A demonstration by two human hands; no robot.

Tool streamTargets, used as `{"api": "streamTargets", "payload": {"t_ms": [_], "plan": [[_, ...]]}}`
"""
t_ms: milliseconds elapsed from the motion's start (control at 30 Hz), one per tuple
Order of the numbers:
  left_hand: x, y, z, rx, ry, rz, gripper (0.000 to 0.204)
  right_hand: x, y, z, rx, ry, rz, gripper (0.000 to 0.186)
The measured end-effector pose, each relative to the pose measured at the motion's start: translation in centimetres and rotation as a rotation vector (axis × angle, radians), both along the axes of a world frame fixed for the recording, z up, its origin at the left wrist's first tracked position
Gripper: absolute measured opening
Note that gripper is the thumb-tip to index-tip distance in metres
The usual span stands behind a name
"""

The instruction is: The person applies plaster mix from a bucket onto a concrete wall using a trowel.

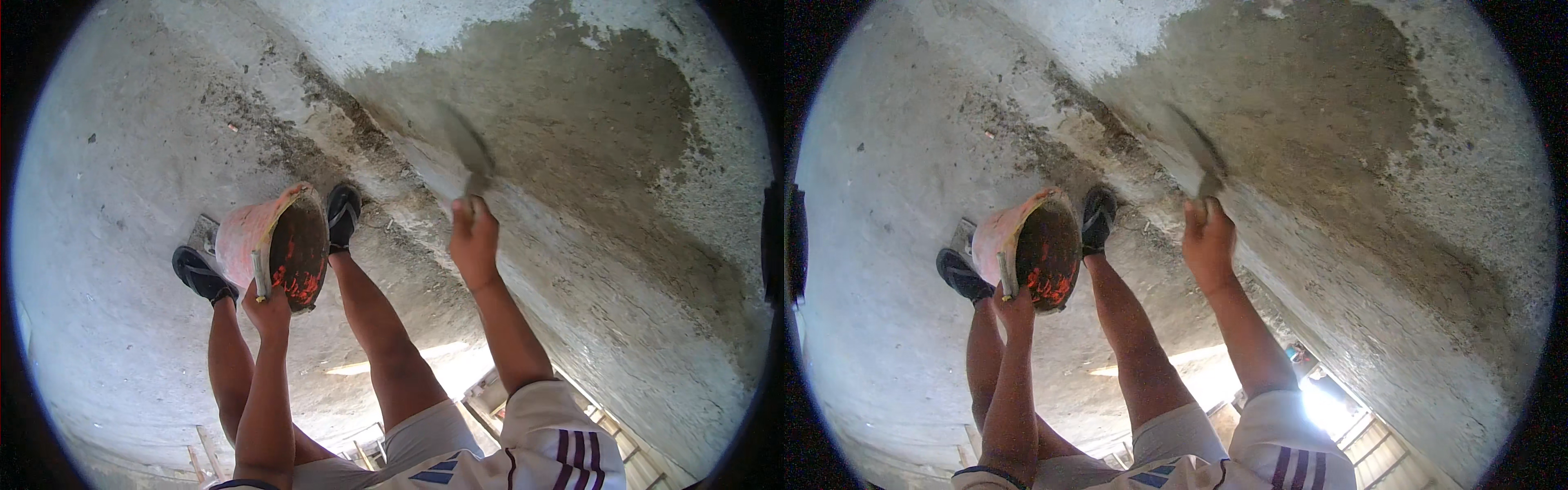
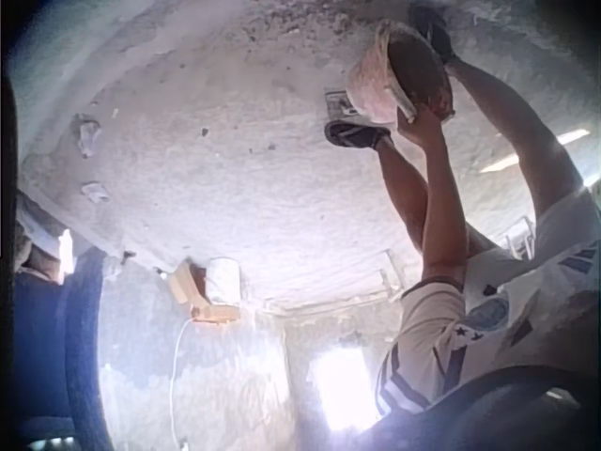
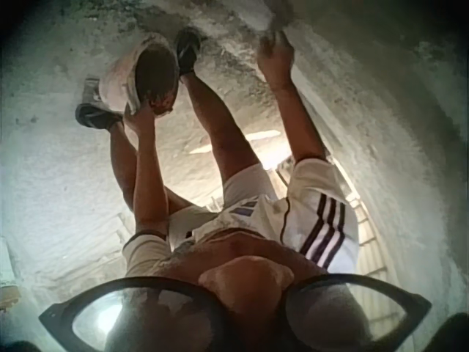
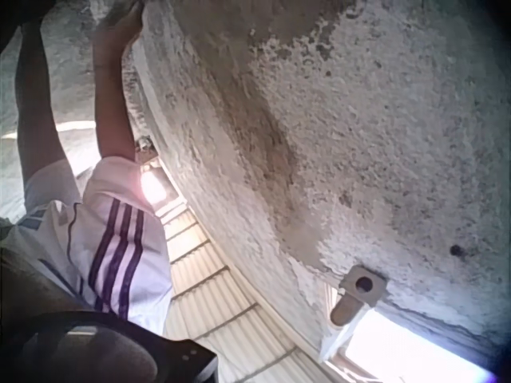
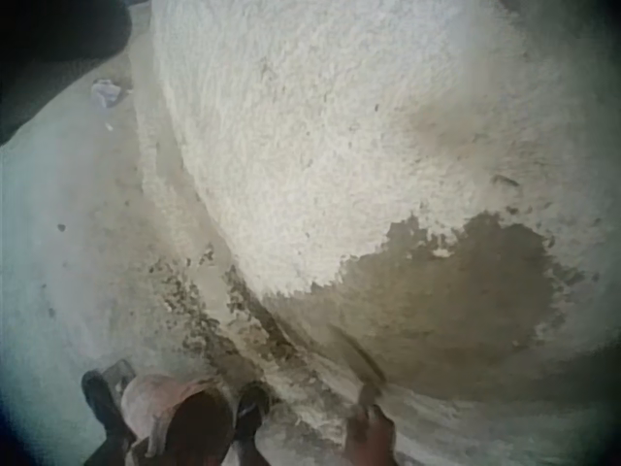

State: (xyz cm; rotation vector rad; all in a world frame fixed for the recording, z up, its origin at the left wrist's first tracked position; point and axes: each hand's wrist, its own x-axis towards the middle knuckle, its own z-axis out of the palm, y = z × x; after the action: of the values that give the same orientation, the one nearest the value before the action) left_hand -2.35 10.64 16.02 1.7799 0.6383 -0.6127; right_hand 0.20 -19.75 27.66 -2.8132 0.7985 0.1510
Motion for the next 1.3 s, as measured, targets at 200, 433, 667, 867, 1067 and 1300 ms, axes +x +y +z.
{"api": "streamTargets", "payload": {"t_ms": [200,433,667,867,1067,1300], "plan": [[-0.6,-0.2,0.2,0.002,0.005,0.045,0.022,-1.3,4.3,5.5,0.487,-0.692,-0.286,0.018],[-0.8,-0.6,-0.3,0.055,0.020,0.001,0.024,2.7,0.8,2.3,0.023,0.143,-0.047,0.025],[-1.4,0.8,-0.3,0.039,0.034,-0.015,0.022,4.9,6.6,12.2,0.525,-0.591,-0.226,0.019],[-1.9,0.8,-0.3,-0.004,0.058,0.073,0.020,3.0,4.6,4.7,0.244,-0.093,0.031,0.025],[-1.4,0.7,-0.1,-0.044,0.073,0.129,0.022,3.6,1.2,-1.2,0.026,0.122,0.011,0.029],[-1.5,1.1,-0.4,0.003,0.090,0.087,0.021,4.3,6.4,9.0,0.406,-0.562,-0.204,0.021]]}}
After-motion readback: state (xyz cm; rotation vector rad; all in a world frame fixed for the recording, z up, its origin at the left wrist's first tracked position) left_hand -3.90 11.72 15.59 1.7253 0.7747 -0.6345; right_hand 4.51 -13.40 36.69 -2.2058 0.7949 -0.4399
